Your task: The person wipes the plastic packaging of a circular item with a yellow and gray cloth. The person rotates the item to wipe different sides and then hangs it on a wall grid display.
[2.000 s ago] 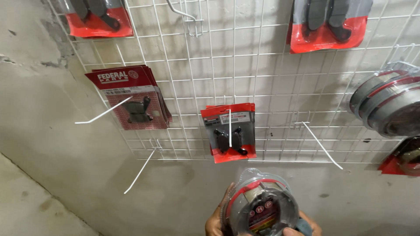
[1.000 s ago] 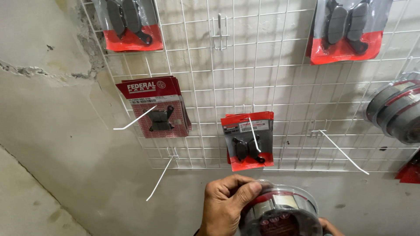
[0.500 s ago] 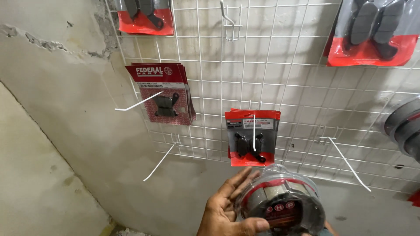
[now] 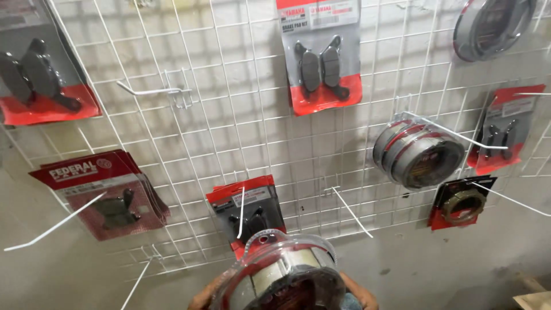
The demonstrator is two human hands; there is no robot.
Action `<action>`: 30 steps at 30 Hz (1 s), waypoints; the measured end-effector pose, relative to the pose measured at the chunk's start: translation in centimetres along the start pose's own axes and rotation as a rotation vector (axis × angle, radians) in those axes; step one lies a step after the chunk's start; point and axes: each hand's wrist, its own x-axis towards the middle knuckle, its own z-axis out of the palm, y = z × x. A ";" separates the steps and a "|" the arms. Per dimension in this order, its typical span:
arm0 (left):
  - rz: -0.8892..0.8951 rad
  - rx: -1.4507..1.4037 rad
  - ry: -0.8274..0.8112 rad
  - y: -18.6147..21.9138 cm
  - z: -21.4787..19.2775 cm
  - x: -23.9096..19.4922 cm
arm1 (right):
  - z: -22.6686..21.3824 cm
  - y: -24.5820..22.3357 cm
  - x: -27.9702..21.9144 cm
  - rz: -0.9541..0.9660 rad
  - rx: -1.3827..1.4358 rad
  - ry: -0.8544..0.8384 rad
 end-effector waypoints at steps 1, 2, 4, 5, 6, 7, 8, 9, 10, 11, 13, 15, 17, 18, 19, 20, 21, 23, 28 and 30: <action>-0.028 -0.112 0.002 0.5 -1.4 -0.2 | 2.4 -8.1 2.8 -0.016 0.014 -0.016; -0.019 -0.098 0.007 10.4 4.4 5.0 | 4.8 -14.2 4.8 -0.029 0.022 -0.025; 0.564 -0.010 0.212 31.1 16.3 0.1 | 10.7 -26.3 5.4 -0.041 -0.100 0.044; 0.577 0.017 0.249 33.4 16.8 -0.2 | 11.6 -28.0 6.2 -0.047 -0.087 0.000; 0.421 -0.056 0.369 35.7 17.2 -0.5 | 12.7 -29.7 7.0 -0.051 -0.096 0.039; 0.265 -0.143 0.481 37.8 17.8 -0.5 | 13.5 -31.6 7.5 -0.052 -0.110 0.086; 0.281 -0.132 0.513 39.0 17.6 -0.5 | 15.5 -34.0 8.2 -0.057 -0.103 0.050; 0.316 -0.208 0.483 40.2 17.4 -0.2 | 17.4 -36.3 8.6 -0.003 -0.106 0.118; 0.352 -0.282 0.450 41.3 17.2 0.2 | 19.2 -38.7 9.0 0.053 -0.109 0.185; 0.365 -0.277 0.457 42.1 16.7 0.2 | 20.4 -39.8 9.6 0.044 -0.107 0.173; 0.432 -0.278 0.366 43.6 15.7 0.6 | 22.6 -42.1 10.6 0.077 -0.102 0.249; 0.405 -0.189 0.312 45.3 14.3 0.2 | 23.1 -41.8 11.3 -0.010 -0.072 0.218; 0.376 -0.102 0.256 46.5 12.9 0.4 | 23.9 -42.1 11.8 -0.096 -0.045 0.190; 0.397 -0.069 0.218 46.9 12.1 0.8 | 24.4 -42.5 11.9 -0.079 -0.034 0.198; 0.414 -0.037 0.182 47.3 11.4 1.1 | 25.0 -42.8 11.9 -0.057 -0.023 0.207; 0.419 -0.036 0.177 48.1 10.8 1.8 | 25.4 -43.1 12.1 -0.063 -0.023 0.209; 0.493 0.069 0.193 48.8 10.3 2.6 | 25.9 -43.3 12.2 -0.043 -0.050 0.234; 0.569 0.171 0.206 49.9 9.1 4.3 | 26.5 -43.5 12.5 -0.025 -0.080 0.261; 0.590 0.209 0.106 50.5 7.0 9.2 | 26.0 -42.3 14.2 -0.114 -0.028 0.240; 0.585 0.225 0.110 50.4 6.8 10.0 | 26.7 -43.2 14.1 -0.092 -0.060 0.264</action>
